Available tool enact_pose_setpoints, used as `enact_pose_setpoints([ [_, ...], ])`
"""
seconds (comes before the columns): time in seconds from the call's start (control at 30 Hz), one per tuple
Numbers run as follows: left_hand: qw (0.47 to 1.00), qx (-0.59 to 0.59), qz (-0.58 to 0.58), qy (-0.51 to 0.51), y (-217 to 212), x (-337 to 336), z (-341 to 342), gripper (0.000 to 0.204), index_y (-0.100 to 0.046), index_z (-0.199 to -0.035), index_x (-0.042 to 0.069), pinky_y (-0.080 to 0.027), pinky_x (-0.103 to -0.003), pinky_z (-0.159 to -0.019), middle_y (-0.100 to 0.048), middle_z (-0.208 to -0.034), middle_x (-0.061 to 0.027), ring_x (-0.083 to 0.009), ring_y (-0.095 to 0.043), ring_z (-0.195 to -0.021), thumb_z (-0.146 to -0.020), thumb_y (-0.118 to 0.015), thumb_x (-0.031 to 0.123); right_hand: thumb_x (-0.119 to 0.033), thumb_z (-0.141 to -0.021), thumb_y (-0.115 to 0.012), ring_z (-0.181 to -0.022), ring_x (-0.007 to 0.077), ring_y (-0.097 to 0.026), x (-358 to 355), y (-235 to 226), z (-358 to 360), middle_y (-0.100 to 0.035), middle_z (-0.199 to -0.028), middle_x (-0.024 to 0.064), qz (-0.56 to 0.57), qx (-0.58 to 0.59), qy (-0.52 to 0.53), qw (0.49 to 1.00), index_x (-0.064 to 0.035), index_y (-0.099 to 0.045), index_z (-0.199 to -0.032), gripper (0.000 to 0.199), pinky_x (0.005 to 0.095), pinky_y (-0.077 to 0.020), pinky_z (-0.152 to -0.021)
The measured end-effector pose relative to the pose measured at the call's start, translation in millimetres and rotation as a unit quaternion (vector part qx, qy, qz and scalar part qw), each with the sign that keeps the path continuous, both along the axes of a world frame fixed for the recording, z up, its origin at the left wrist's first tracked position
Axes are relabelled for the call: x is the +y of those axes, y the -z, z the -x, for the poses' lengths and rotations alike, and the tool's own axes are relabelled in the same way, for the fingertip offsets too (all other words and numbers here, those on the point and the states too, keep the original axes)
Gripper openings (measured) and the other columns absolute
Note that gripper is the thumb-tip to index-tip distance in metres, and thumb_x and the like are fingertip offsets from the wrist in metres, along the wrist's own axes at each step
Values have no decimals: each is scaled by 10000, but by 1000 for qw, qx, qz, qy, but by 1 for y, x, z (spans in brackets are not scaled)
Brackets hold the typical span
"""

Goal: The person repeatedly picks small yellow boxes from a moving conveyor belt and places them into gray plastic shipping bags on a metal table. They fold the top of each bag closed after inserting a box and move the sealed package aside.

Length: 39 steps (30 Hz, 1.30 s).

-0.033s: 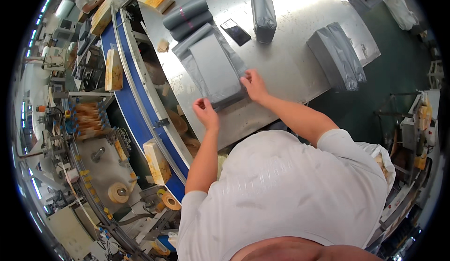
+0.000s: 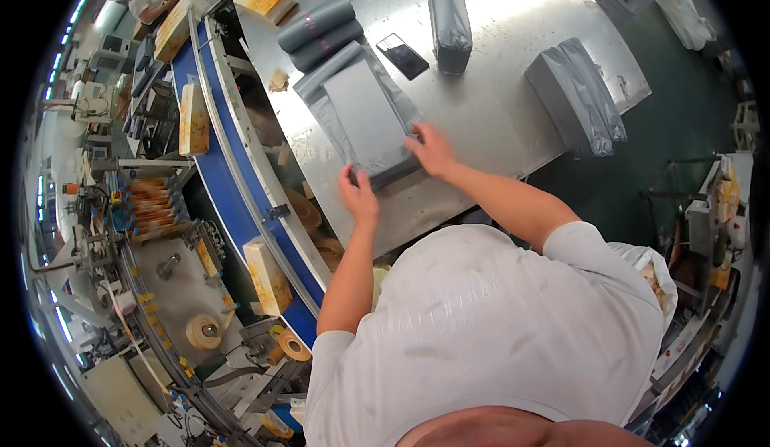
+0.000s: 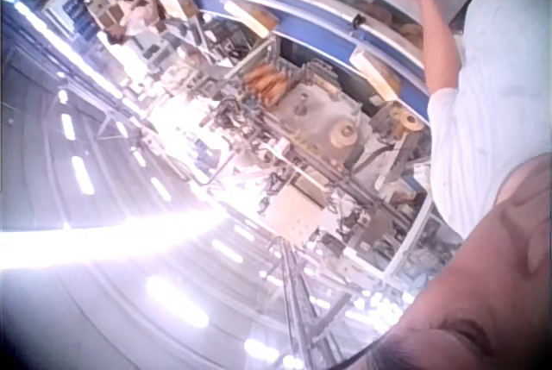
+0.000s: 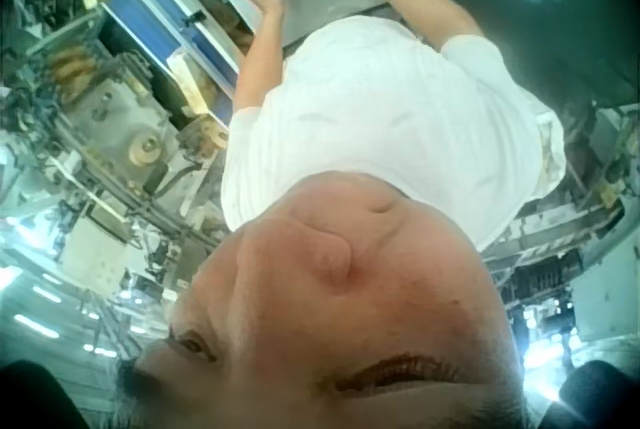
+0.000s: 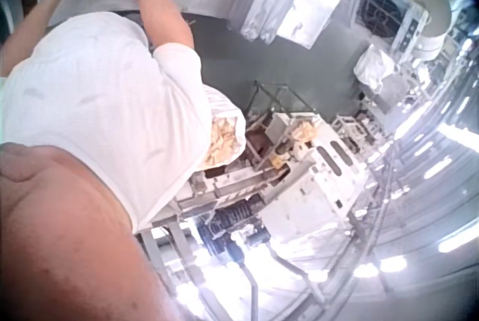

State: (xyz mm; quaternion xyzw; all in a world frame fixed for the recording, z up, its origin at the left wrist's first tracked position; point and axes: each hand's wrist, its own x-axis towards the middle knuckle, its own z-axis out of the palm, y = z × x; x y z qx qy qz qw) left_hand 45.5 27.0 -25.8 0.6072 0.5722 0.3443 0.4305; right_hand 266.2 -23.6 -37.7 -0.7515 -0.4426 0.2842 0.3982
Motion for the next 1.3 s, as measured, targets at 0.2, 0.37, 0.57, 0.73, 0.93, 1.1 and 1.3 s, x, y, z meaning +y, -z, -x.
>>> enact_pose_setpoints([
  [0.2, 985, -91, 113, 94, 2, -18, -15, 738, -297, -1630, -28, -326, -380, -1199, -475, -1561, -174, -263, -440, -1422, -1064, -635, 304, -551, -930, -734, -1497, 422, -354, 1, 9, 16, -444, -1568, 239, 41, 155, -11, 987, 77, -390, -1498, 913, 496, -327, -1223],
  [0.37, 943, -44, -81, 319, -22, -64, -18, 700, -398, -1599, -8, -396, -379, -1139, -534, -1519, -168, -246, -495, -1391, -1017, -689, 250, -354, -830, -865, -1420, 308, -425, -72, -92, -58, -461, -1502, 129, 185, 523, 84, 828, -93, -374, -1541, 902, 439, -376, -1169],
  [0.57, 862, -53, 146, 483, -18, -66, -18, 468, -638, -1402, 46, -513, -377, -1011, -677, -1317, -103, -229, -650, -1184, -970, -745, 192, -216, -645, -941, -1310, 277, -521, -241, -96, -168, -564, -1346, 111, 66, 5, 150, 987, -98, -523, -1335, 815, 412, -457, -1063],
  [0.73, 869, -25, 148, 472, -10, -62, 9, 383, -686, -1329, 26, -553, -366, -952, -732, -1215, -123, -231, -705, -1076, -978, -733, 170, -201, -713, -899, -1298, 381, -495, -270, -108, -192, -549, -1385, 145, 91, -431, 263, 858, -78, -552, -1322, 711, 485, -397, -1126],
  [0.93, 899, 73, 83, 424, -3, -65, 66, 342, -695, -1268, 18, -565, -404, -956, -726, -1205, -168, -305, -714, -1089, -1000, -700, 231, -186, -852, -786, -1428, 394, -421, -168, -93, -76, -495, -1511, 171, 100, -348, 65, 930, -59, -532, -1408, 625, 549, -339, -1178],
  [1.1, 979, 57, -21, 194, 7, -69, 169, 251, -708, -1139, 13, -550, -440, -916, -714, -1092, -171, -352, -681, -1023, -930, -721, 151, -194, -852, -736, -1435, 446, -402, -155, 3, 35, -466, -1537, 232, 67, -371, -90, 922, -43, -556, -1404, 600, 572, -314, -1194],
  [1.3, 893, 366, 10, -263, 41, -63, 410, 576, -642, -1296, 65, -454, -512, -1089, -638, -1332, -209, -412, -575, -1277, -759, -829, 162, -196, -839, -742, -1376, 432, -440, -155, 2, 23, -497, -1473, 227, 56, -379, -99, 918, -78, -584, -1379, 575, 545, -327, -1178],
])
